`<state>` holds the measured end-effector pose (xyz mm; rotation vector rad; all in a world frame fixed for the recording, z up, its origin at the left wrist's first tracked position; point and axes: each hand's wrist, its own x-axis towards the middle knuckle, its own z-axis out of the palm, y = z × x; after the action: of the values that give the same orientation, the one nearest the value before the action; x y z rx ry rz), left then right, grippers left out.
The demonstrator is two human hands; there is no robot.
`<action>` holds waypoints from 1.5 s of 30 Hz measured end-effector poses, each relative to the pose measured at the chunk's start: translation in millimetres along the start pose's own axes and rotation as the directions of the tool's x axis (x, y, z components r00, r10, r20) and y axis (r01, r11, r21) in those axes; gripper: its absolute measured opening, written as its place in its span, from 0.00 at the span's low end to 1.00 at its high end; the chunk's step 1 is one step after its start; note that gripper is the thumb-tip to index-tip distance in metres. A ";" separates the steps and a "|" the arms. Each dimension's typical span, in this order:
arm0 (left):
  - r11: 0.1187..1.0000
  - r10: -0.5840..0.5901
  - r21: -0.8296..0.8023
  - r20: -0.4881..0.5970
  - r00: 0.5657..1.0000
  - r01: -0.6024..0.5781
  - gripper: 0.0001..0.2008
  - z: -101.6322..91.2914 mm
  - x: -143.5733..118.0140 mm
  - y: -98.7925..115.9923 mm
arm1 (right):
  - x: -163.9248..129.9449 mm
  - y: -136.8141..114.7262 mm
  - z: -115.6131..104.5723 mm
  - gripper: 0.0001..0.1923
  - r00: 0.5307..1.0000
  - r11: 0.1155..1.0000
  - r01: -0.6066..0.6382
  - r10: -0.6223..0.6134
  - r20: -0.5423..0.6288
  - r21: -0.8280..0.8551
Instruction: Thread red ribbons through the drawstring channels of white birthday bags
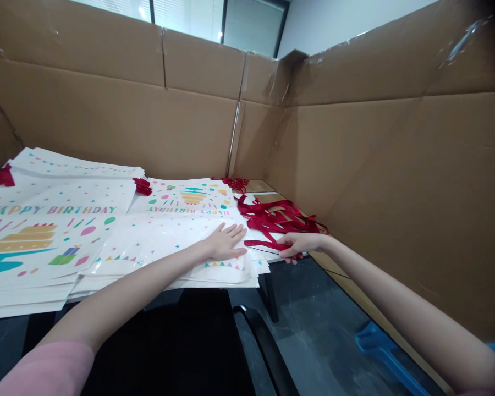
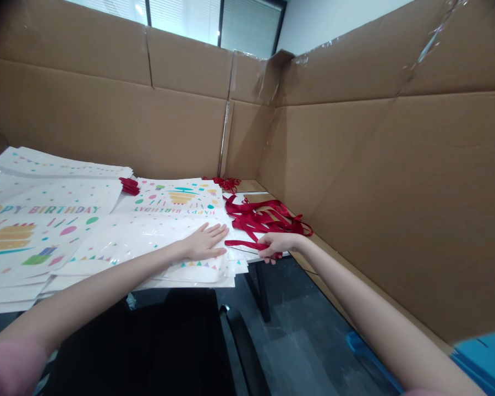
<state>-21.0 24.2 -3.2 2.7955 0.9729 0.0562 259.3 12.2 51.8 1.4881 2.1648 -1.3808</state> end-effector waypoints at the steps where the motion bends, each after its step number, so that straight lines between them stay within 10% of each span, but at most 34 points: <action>1: 1.000 -0.001 0.002 0.000 1.000 0.001 0.40 0.6 0.3 -0.4 | -0.6 2.3 0.6 0.25 1.000 1.000 0.013 -0.013 0.000 0.014; 22: 1.000 0.004 -0.008 0.000 1.000 -0.004 0.40 -0.3 -0.2 -1.0 | 14.9 23.9 22.6 0.28 0.896 0.999 0.016 -0.002 -0.444 0.029; 29: 1.000 0.000 -0.029 0.005 1.000 0.000 0.38 -1.8 0.2 -0.5 | 23.5 11.2 24.1 0.27 0.858 0.986 0.153 -0.169 -0.484 -0.071; 45: 0.996 -0.037 -0.078 0.074 0.997 0.043 0.40 -20.2 0.6 7.0 | 60.6 -22.0 32.1 0.19 0.856 0.989 0.145 -0.127 -0.502 -0.002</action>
<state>-18.1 22.4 17.9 2.6848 0.9872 -0.0122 201.3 25.4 11.2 1.9151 2.6024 -1.1666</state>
